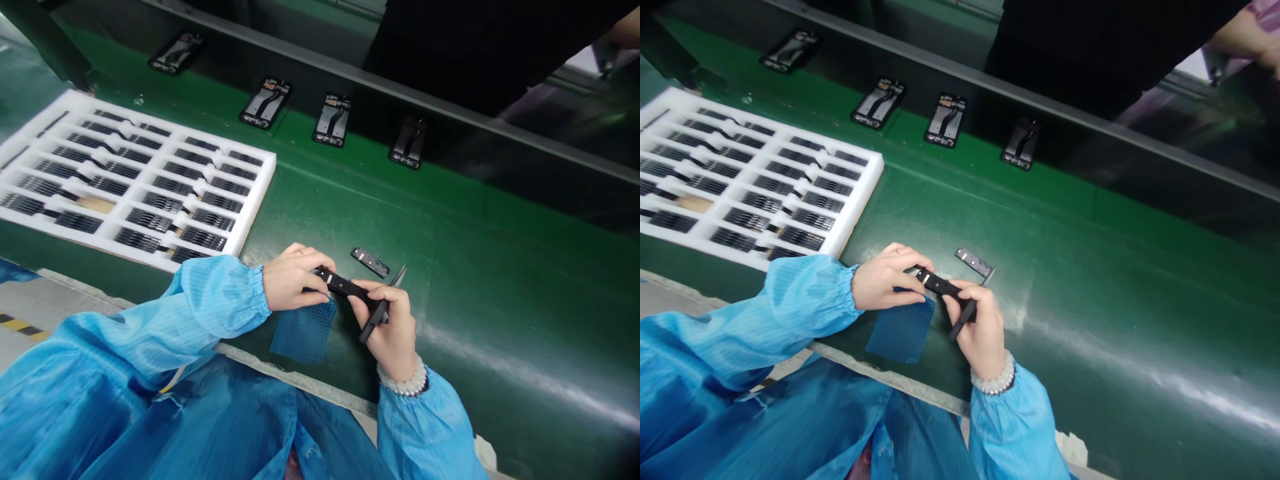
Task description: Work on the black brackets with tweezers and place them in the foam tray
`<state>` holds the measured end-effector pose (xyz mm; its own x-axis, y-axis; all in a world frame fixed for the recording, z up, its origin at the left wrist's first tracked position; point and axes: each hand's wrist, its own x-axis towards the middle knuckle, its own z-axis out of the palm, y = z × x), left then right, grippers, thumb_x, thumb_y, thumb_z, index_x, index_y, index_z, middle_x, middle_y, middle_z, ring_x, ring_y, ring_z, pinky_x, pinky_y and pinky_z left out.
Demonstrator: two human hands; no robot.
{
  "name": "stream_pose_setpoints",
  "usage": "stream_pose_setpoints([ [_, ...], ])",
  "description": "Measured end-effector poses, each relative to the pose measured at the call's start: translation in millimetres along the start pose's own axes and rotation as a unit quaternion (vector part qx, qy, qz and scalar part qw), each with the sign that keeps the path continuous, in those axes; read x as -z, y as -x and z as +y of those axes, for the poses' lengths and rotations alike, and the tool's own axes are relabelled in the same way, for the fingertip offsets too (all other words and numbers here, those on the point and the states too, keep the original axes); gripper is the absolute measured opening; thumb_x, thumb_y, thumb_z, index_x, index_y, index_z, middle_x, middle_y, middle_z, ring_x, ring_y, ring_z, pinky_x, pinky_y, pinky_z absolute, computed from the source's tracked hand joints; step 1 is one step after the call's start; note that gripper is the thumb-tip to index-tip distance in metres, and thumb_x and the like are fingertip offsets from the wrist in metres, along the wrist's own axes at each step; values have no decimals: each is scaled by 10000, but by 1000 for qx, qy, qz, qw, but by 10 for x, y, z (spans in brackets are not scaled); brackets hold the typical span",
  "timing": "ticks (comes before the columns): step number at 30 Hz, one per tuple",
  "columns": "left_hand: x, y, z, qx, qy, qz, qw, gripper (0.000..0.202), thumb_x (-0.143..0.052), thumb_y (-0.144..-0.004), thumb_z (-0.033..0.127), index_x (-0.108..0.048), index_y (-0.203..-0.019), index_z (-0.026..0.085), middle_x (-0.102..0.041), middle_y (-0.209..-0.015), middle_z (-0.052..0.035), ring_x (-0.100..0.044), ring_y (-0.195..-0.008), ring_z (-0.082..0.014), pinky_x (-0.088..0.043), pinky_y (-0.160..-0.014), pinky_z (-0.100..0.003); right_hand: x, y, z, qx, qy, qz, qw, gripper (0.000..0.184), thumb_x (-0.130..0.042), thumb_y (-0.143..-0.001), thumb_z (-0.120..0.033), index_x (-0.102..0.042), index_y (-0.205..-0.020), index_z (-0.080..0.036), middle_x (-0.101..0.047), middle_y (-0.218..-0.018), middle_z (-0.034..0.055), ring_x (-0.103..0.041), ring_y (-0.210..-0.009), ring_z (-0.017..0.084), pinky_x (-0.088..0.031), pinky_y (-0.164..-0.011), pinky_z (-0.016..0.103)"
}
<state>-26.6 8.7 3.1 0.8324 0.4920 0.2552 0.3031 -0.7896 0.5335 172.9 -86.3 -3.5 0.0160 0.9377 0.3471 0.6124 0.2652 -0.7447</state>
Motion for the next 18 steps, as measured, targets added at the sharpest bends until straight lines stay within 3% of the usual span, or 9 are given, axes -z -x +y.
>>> stream_pose_setpoints([
  [5, -27, 8, -7, -4, -6, -14, 1000, 180, -600, -862, 364, -725, -827, 239, -635, -1042, -26, -549, -955, -168, -297, -891, -326, 5, -20, 21, -9, -29, -3, 1000, 236, -626, -809, -178, -431, -920, -249, -662, -966, 60, -614, -970, 198, -493, -838, 390],
  [13, -43, 4, 22, -3, -6, -31, 999, 172, -615, -850, 373, -732, -815, 252, -642, -1018, -17, -533, -956, -172, -296, -879, -320, 145, -38, 27, -94, -71, -87, 989, 263, -639, -799, -236, -406, -919, -257, -654, -920, 31, -643, -822, 162, -505, -742, 321],
  [16, -52, -2, 23, 0, -5, -32, 999, 166, -616, -849, 367, -732, -811, 253, -644, -1015, -15, -534, -949, -169, -296, -873, -319, 283, -81, 63, -105, -90, -58, 989, 269, -659, -780, -239, -421, -906, -254, -659, -907, 33, -647, -824, 166, -504, -749, 323],
  [18, -56, -4, 19, -2, -3, -29, 1000, 169, -614, -851, 366, -730, -807, 251, -647, -1019, -12, -537, -951, -167, -297, -873, -320, 350, -138, 125, -104, -90, 1, 990, 283, -677, -764, -228, -430, -900, -248, -662, -914, 42, -645, -870, 174, -492, -800, 341],
])
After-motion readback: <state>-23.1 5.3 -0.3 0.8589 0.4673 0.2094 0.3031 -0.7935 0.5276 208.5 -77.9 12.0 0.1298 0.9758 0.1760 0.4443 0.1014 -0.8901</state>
